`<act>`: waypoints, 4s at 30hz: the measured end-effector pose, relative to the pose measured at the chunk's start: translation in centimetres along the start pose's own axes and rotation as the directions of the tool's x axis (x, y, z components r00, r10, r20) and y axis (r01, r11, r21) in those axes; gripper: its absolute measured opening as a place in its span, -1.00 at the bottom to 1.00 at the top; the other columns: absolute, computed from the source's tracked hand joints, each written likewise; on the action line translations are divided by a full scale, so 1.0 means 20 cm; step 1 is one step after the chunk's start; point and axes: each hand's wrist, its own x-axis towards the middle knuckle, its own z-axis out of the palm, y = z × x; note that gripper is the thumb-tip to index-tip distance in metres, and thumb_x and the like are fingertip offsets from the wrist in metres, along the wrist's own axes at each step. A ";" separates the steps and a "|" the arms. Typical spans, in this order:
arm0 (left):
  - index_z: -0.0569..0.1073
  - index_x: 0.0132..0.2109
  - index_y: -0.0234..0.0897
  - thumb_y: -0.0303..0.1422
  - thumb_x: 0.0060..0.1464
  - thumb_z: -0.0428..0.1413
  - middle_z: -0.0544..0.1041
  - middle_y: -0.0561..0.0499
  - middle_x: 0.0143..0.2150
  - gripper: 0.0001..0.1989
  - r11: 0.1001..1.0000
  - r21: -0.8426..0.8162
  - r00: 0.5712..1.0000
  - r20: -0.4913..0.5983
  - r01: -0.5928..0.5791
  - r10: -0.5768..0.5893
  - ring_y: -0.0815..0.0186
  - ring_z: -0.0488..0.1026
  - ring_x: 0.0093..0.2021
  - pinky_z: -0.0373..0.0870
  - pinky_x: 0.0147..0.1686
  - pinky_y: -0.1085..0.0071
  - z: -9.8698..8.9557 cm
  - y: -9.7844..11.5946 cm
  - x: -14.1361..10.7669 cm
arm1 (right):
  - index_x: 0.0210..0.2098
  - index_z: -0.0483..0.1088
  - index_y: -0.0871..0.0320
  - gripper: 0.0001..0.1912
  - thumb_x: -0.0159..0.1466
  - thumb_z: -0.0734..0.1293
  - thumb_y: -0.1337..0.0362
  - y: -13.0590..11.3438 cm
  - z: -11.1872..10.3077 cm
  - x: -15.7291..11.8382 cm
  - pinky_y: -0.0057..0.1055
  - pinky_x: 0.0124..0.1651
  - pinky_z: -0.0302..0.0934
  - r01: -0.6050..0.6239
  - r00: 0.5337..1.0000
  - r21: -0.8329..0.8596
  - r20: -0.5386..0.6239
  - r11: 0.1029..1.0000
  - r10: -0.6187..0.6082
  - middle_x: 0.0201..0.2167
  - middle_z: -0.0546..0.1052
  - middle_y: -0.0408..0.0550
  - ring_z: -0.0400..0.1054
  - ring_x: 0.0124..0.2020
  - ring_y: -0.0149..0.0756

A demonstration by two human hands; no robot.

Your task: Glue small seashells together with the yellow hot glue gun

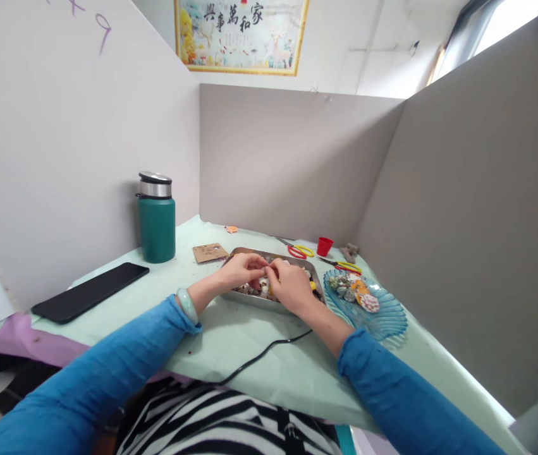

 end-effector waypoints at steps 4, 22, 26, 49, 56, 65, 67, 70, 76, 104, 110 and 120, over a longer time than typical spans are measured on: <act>0.38 -0.13 -0.40 -0.20 -0.07 0.13 0.50 -0.10 -0.30 -0.60 1.000 -0.018 1.000 0.009 0.001 0.000 0.44 0.43 -0.56 0.35 -0.56 0.52 0.00 0.00 0.00 | -0.24 0.37 0.12 -0.69 0.30 0.08 0.12 0.00 0.00 0.00 -0.45 -0.39 0.00 -0.013 1.000 0.004 0.004 1.000 0.013 -0.43 0.52 -0.07 0.39 -0.40 -0.31; 0.32 -0.02 -0.38 -0.14 0.01 0.07 0.43 0.03 -0.55 -0.54 0.997 -0.028 0.996 0.049 -0.071 0.072 0.39 0.43 -0.56 0.36 -0.53 0.50 0.00 -0.02 0.01 | -0.15 0.31 0.11 -0.71 0.29 0.08 0.13 0.00 -0.01 -0.01 -0.46 -0.36 0.01 -0.014 0.999 0.092 -0.030 0.996 0.017 -0.40 0.53 -0.09 0.40 -0.36 -0.31; 0.32 -0.03 -0.40 -0.15 0.03 0.05 0.41 0.05 -0.60 -0.55 0.997 -0.045 0.996 0.064 -0.066 0.068 0.38 0.43 -0.56 0.37 -0.51 0.48 0.00 -0.01 0.00 | -0.15 0.31 0.12 -0.72 0.29 0.09 0.14 -0.01 -0.02 -0.01 -0.46 -0.36 0.01 -0.009 0.999 0.102 -0.035 0.995 0.012 -0.40 0.53 -0.08 0.40 -0.33 -0.30; 0.30 -0.17 -0.36 -0.17 0.01 0.07 0.40 0.07 -0.57 -0.66 0.998 -0.057 0.999 0.013 -0.039 0.040 0.43 0.38 -0.61 0.25 -0.60 0.55 0.01 -0.01 0.00 | -0.21 0.33 0.10 -0.77 0.28 0.11 0.19 0.00 -0.02 -0.01 -0.48 -0.37 0.01 0.053 0.997 0.151 -0.069 0.987 -0.043 -0.41 0.52 -0.12 0.37 -0.39 -0.35; 0.31 -0.18 -0.38 -0.20 0.04 0.04 0.38 0.09 -0.63 -0.69 1.000 0.011 1.000 0.003 -0.030 0.030 0.43 0.37 -0.61 0.19 -0.62 0.58 0.01 0.01 0.00 | -0.28 0.35 0.11 -0.78 0.27 0.11 0.20 0.00 -0.02 0.00 -0.47 -0.39 -0.03 0.042 0.997 0.118 -0.075 0.992 -0.034 -0.44 0.51 -0.13 0.36 -0.41 -0.34; 0.31 -0.17 -0.38 -0.21 0.04 0.05 0.37 0.10 -0.62 -0.69 0.999 -0.017 0.999 0.018 -0.046 0.047 0.44 0.38 -0.61 0.27 -0.58 0.56 0.01 -0.01 0.00 | -0.30 0.34 0.12 -0.78 0.28 0.11 0.20 0.00 -0.01 0.00 -0.47 -0.40 -0.04 0.047 0.996 0.104 -0.083 0.993 -0.038 -0.45 0.50 -0.12 0.36 -0.40 -0.34; 0.31 -0.17 -0.38 -0.21 0.04 0.06 0.39 0.08 -0.58 -0.69 0.998 -0.032 0.999 0.027 -0.045 0.046 0.45 0.38 -0.60 0.28 -0.58 0.56 0.01 -0.01 0.00 | -0.29 0.34 0.12 -0.78 0.28 0.10 0.21 0.00 -0.01 0.00 -0.47 -0.40 -0.04 0.047 0.996 0.102 -0.082 0.994 -0.039 -0.45 0.50 -0.12 0.36 -0.40 -0.34; 0.31 -0.17 -0.38 -0.20 0.01 0.08 0.46 -0.01 -0.39 -0.67 0.997 -0.065 0.998 0.043 -0.045 0.048 0.48 0.39 -0.58 0.31 -0.57 0.54 0.01 0.00 0.00 | -0.29 0.34 0.12 -0.78 0.28 0.10 0.21 0.00 -0.01 0.00 -0.47 -0.39 -0.04 0.048 0.996 0.099 -0.083 0.994 -0.039 -0.45 0.50 -0.12 0.36 -0.40 -0.34; 0.31 -0.16 -0.39 -0.25 -0.02 0.10 0.45 -0.05 -0.29 -0.67 0.998 -0.036 0.998 0.037 -0.056 0.057 0.48 0.40 -0.58 0.31 -0.59 0.53 0.01 0.02 -0.01 | -0.29 0.34 0.11 -0.77 0.28 0.10 0.20 0.00 -0.01 -0.01 -0.46 -0.40 -0.05 0.033 0.997 0.092 -0.076 0.995 -0.026 -0.45 0.50 -0.12 0.36 -0.42 -0.34; 0.32 -0.15 -0.39 -0.22 -0.01 0.08 0.47 -0.05 -0.31 -0.66 0.998 -0.033 0.998 0.050 -0.047 0.048 0.47 0.39 -0.57 0.29 -0.58 0.55 0.01 0.01 -0.01 | -0.28 0.36 0.11 -0.75 0.29 0.09 0.18 0.00 -0.01 0.00 -0.45 -0.41 -0.05 0.028 0.997 0.050 -0.071 0.998 -0.024 -0.46 0.51 -0.12 0.37 -0.42 -0.33; 0.31 -0.17 -0.38 -0.22 -0.01 0.08 0.46 -0.04 -0.31 -0.67 0.997 -0.061 0.997 0.058 -0.042 0.046 0.48 0.38 -0.59 0.30 -0.57 0.53 0.01 0.02 -0.01 | -0.28 0.36 0.11 -0.74 0.29 0.09 0.18 0.00 -0.01 0.00 -0.45 -0.42 -0.06 0.026 0.998 0.053 -0.062 0.998 -0.023 -0.46 0.51 -0.12 0.37 -0.42 -0.33; 0.32 -0.18 -0.37 -0.23 0.00 0.07 0.47 -0.04 -0.31 -0.70 0.998 -0.022 0.996 0.061 -0.058 0.059 0.49 0.38 -0.58 0.27 -0.59 0.55 0.01 0.01 -0.01 | -0.27 0.36 0.11 -0.75 0.29 0.10 0.18 0.00 -0.01 0.00 -0.45 -0.41 -0.05 0.031 0.998 0.023 -0.057 0.999 -0.029 -0.46 0.51 -0.11 0.36 -0.43 -0.33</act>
